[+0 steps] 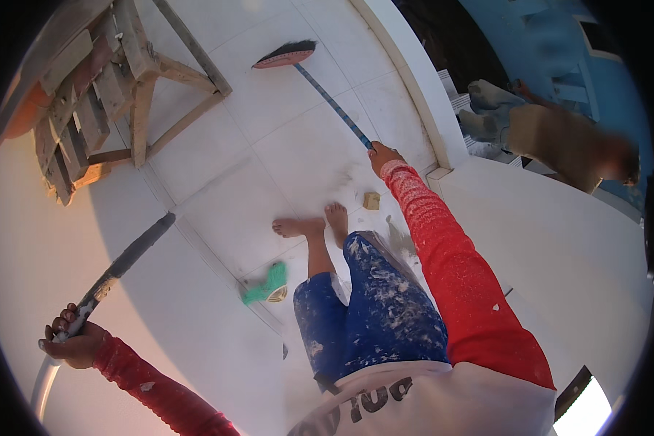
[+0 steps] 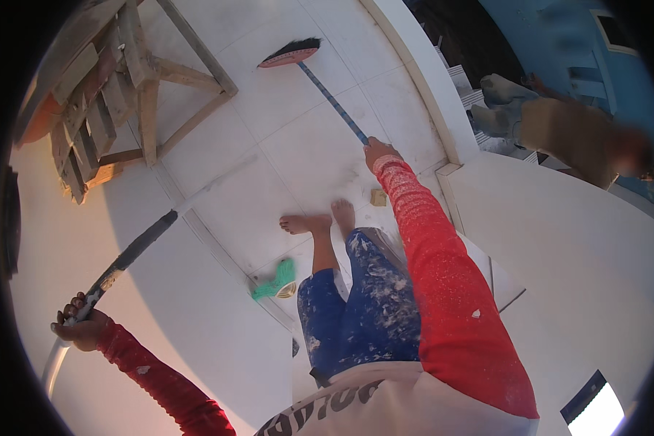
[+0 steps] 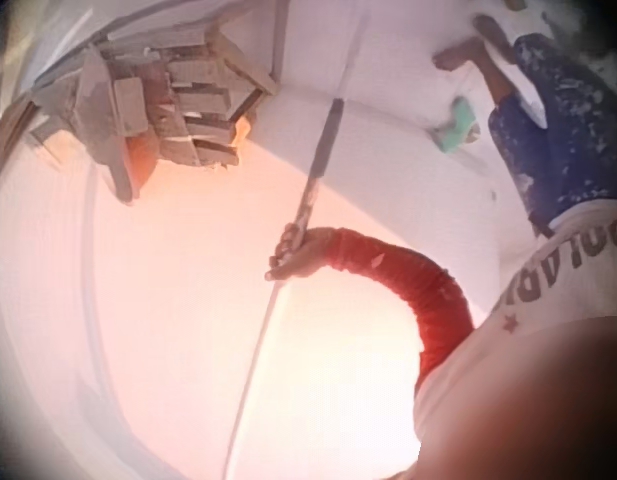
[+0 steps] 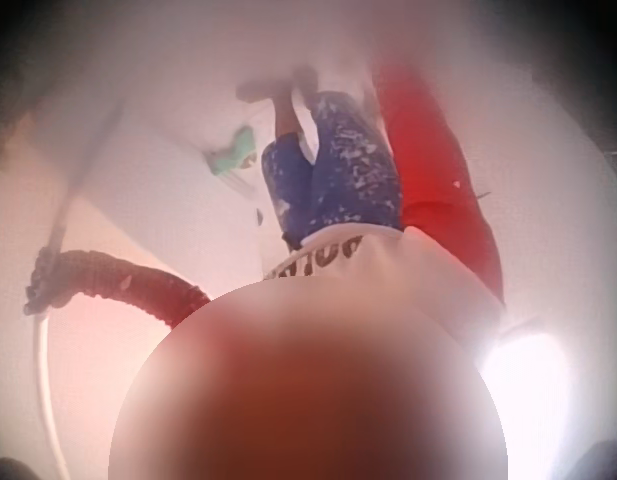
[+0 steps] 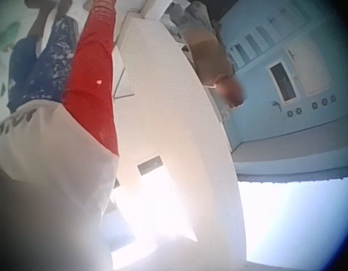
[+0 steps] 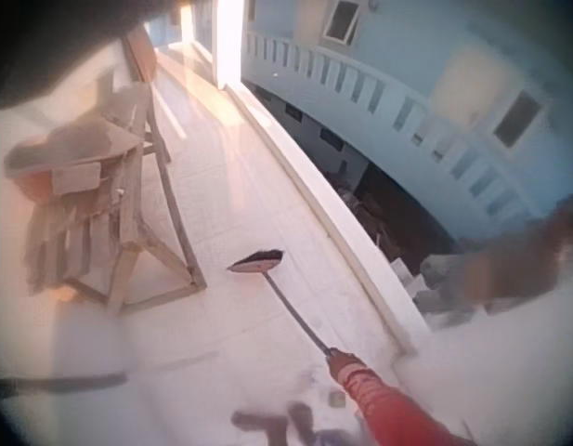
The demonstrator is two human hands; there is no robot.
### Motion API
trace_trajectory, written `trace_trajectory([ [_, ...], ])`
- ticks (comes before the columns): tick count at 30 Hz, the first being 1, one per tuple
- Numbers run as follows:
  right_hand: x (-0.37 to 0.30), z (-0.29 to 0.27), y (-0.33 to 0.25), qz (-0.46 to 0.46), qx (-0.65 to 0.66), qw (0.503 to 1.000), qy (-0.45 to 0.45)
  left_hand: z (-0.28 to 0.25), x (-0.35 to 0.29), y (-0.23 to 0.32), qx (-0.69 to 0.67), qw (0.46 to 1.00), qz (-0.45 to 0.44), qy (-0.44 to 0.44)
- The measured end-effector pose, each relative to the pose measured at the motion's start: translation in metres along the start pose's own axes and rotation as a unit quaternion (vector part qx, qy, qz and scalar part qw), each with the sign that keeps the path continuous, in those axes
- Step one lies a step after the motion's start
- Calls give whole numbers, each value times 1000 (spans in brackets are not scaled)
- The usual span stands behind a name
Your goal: The person sweeps a tiled floor on a rooftop terrace using a broom. They move debris toward a central area while navigating around construction materials and other people.
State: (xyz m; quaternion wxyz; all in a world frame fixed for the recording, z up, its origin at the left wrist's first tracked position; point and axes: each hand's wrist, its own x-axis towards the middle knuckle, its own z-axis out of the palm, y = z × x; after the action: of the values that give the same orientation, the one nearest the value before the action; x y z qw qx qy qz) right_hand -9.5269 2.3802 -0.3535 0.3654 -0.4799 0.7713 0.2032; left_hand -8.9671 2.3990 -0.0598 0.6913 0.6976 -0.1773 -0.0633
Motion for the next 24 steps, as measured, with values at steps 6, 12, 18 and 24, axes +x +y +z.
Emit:
trace_trajectory([
  [6,-94,29,120,90,-43,992,-73,2,-12,-17,8,999,-2,49],
  [12,-287,51,250,181,-97,963,-177,-17,18,-44,63,996,-38,-48],
  [18,-255,30,236,195,46,976,-80,-15,23,-70,122,990,-38,-59],
  [24,-12,3,171,88,115,988,55,-7,14,-89,236,971,-10,-40],
])
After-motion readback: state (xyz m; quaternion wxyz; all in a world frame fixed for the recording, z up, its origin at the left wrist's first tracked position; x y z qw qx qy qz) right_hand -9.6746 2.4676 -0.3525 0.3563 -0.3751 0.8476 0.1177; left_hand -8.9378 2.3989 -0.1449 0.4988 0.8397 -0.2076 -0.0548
